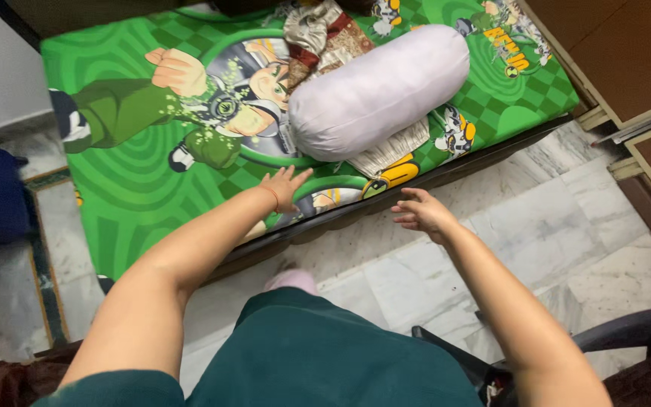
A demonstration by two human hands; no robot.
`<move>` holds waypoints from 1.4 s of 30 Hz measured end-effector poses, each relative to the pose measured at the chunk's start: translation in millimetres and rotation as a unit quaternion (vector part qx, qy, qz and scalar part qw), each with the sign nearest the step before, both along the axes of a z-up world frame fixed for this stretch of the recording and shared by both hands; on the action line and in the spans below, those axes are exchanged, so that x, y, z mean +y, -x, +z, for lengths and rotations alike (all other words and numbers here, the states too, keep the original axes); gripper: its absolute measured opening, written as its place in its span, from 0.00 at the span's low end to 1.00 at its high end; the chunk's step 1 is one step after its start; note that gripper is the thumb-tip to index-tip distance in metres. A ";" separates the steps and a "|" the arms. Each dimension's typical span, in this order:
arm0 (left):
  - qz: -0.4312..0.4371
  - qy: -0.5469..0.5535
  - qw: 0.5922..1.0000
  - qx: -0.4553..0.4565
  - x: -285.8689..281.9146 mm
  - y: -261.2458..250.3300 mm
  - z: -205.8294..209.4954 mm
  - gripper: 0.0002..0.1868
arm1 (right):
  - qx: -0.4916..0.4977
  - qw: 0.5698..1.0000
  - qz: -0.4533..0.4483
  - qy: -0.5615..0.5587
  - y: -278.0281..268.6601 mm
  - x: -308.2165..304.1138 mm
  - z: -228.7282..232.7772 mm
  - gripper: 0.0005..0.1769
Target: The person spreads a green Ben 10 bedsheet over a mattress, tucks and smooths the edges, then places two brown patterned pillows at the head of the bed. They remove a pillowcase from one pillow, place the bare pillow on the bed, and put a different patterned pillowcase onto the pillow.
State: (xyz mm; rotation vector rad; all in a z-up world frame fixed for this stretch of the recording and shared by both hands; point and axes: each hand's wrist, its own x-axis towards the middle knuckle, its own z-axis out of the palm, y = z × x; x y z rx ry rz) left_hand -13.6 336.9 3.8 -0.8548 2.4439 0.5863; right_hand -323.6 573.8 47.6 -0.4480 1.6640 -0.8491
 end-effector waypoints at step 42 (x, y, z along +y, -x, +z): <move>0.609 -0.129 0.782 -0.023 -199.2 186.0 -155.5 0.62 | 0.358 0.931 0.063 -0.030 566.7 -479.3 -204.7 0.49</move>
